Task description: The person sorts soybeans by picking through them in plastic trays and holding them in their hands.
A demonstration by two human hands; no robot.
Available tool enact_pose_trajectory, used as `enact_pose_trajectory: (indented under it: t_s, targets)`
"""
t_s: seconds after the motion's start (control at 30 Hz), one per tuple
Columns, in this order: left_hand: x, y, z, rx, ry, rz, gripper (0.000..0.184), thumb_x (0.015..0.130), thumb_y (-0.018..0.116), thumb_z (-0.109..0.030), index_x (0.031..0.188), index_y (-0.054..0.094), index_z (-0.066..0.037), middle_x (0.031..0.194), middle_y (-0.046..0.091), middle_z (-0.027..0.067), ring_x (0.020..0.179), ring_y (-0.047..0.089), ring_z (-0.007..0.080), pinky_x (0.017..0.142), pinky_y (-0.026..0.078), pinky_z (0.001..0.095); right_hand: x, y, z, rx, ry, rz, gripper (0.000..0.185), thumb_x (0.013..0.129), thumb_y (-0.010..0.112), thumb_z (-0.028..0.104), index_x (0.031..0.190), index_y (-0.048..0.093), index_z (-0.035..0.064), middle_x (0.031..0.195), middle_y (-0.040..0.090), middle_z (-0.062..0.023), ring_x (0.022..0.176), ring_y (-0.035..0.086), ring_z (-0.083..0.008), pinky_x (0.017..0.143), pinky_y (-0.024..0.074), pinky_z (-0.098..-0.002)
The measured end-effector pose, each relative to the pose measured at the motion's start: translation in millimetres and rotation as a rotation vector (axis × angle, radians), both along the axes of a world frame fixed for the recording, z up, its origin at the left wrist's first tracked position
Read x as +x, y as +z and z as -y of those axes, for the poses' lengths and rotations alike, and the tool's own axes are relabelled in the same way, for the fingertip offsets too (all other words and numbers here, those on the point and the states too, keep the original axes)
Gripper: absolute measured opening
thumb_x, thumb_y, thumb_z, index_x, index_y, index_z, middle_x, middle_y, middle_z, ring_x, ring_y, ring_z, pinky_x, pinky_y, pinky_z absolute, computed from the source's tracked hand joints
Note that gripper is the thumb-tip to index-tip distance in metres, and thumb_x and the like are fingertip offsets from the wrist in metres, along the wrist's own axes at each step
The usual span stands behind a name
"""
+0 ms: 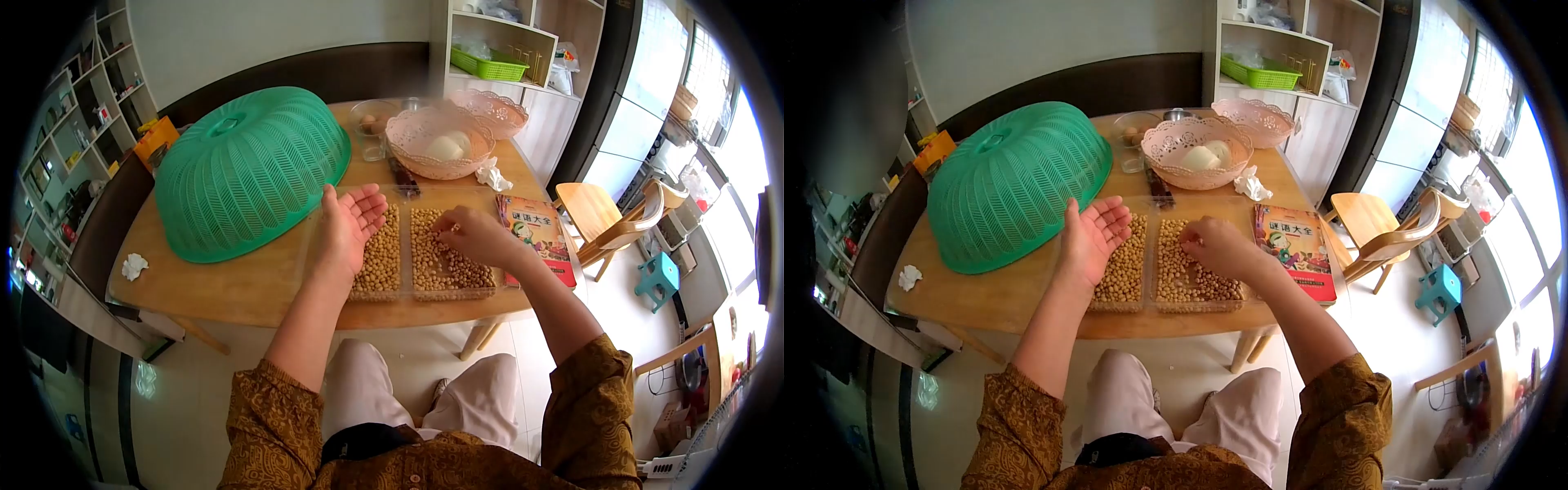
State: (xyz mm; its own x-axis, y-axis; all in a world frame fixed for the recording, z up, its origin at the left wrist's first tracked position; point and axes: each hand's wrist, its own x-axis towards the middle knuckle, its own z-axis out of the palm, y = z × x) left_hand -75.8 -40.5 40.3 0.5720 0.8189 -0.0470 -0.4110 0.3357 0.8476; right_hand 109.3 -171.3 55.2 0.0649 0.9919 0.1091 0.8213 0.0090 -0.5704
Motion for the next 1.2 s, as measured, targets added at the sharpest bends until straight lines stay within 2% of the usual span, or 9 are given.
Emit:
enact_pose_trajectory:
  t_s: [0.17, 0.33, 0.57, 0.77, 0.93, 1.07, 1.13, 1.17, 1.2]
  targets:
    - [0, 2, 2, 0.01, 0.008, -0.03, 0.067, 0.096, 0.013, -0.052, 0.106, 0.055, -0.002, 0.097, 0.06, 0.0103, 0.093, 0.056, 0.0208, 0.086, 0.046, 0.0368, 16, 4, -5, 0.141, -0.181, 0.079, 0.02, 0.083, 0.055, 0.012, 0.098, 0.061, -0.0002, 0.092, 0.065, -0.0156, 0.088, 0.063, -0.0273, 0.077, 0.0484, -0.0356]
    - [1, 0, 1, 0.007, 0.008, -0.028, 0.067, 0.096, 0.014, -0.052, 0.105, 0.056, -0.002, 0.097, 0.06, 0.0096, 0.092, 0.057, 0.0205, 0.085, 0.046, 0.0366, 4, 8, -20, 0.032, -0.231, 0.423, 0.025, 0.084, 0.056, 0.021, 0.101, 0.059, 0.0033, 0.094, 0.064, -0.0166, 0.09, 0.061, -0.0322, 0.078, 0.0468, -0.0427]
    - [1, 2, 1, 0.006, 0.026, -0.057, 0.066, 0.096, 0.014, -0.052, 0.105, 0.056, -0.002, 0.096, 0.06, 0.0095, 0.091, 0.057, 0.0203, 0.084, 0.046, 0.037, -18, -20, -49, -0.025, -0.357, 0.535, 0.032, 0.087, 0.053, 0.029, 0.106, 0.052, 0.0034, 0.102, 0.061, -0.0171, 0.093, 0.062, -0.031, 0.077, 0.0501, -0.0405]
    - [-1, -1, -2, -0.016, 0.092, 0.015, 0.063, 0.095, 0.017, -0.051, 0.104, 0.056, -0.002, 0.094, 0.059, 0.0084, 0.091, 0.056, 0.0199, 0.084, 0.046, 0.0363, -14, -31, -39, 0.035, -0.147, 0.424, 0.037, 0.087, 0.055, 0.032, 0.104, 0.051, -0.0003, 0.092, 0.062, -0.0207, 0.085, 0.062, -0.0353, 0.072, 0.0508, -0.0433]
    - [-3, -5, -4, -0.092, 0.037, 0.073, 0.06, 0.096, 0.018, -0.049, 0.103, 0.056, -0.003, 0.092, 0.059, 0.008, 0.091, 0.056, 0.0194, 0.084, 0.046, 0.0367, -9, -41, -47, 0.088, -0.056, 0.383, 0.026, 0.086, 0.057, 0.022, 0.093, 0.052, -0.0033, 0.077, 0.063, -0.021, 0.076, 0.063, -0.0372, 0.067, 0.0508, -0.0442]
    - [-3, -4, -3, -0.097, 0.013, 0.068, 0.06, 0.096, 0.018, -0.049, 0.102, 0.056, -0.003, 0.092, 0.059, 0.008, 0.09, 0.056, 0.0198, 0.084, 0.047, 0.0371, -4, -44, -49, 0.066, -0.046, 0.372, 0.022, 0.085, 0.057, 0.017, 0.092, 0.052, -0.0027, 0.078, 0.062, -0.023, 0.077, 0.062, -0.0386, 0.068, 0.0494, -0.0459]
    - [-3, -2, -1, -0.089, 0.008, 0.059, 0.06, 0.096, 0.018, -0.048, 0.102, 0.056, -0.002, 0.092, 0.059, 0.0083, 0.088, 0.057, 0.0204, 0.084, 0.047, 0.0376, 2, -44, -50, 0.263, -0.113, 0.198, 0.02, 0.086, 0.056, 0.015, 0.094, 0.052, -0.0025, 0.071, 0.061, -0.0186, 0.067, 0.062, -0.0313, 0.059, 0.0487, -0.041]
    - [-3, -3, -2, -0.089, 0.008, 0.06, 0.06, 0.096, 0.018, -0.048, 0.102, 0.056, -0.002, 0.092, 0.059, 0.0083, 0.088, 0.057, 0.0204, 0.084, 0.047, 0.0376, 7, -41, -51, 0.263, -0.114, 0.199, 0.02, 0.086, 0.056, 0.015, 0.094, 0.052, -0.0025, 0.071, 0.061, -0.0186, 0.067, 0.062, -0.0313, 0.059, 0.0487, -0.041]
    - [-2, -5, -4, -0.096, -0.013, 0.077, 0.06, 0.096, 0.019, -0.048, 0.102, 0.056, -0.002, 0.092, 0.059, 0.0085, 0.088, 0.057, 0.0208, 0.084, 0.047, 0.0379, 10, -31, -50, 0.133, -0.174, -0.272, 0.018, 0.087, 0.055, 0.014, 0.096, 0.052, -0.0015, 0.072, 0.06, -0.0148, 0.064, 0.06, -0.0249, 0.053, 0.046, -0.036]
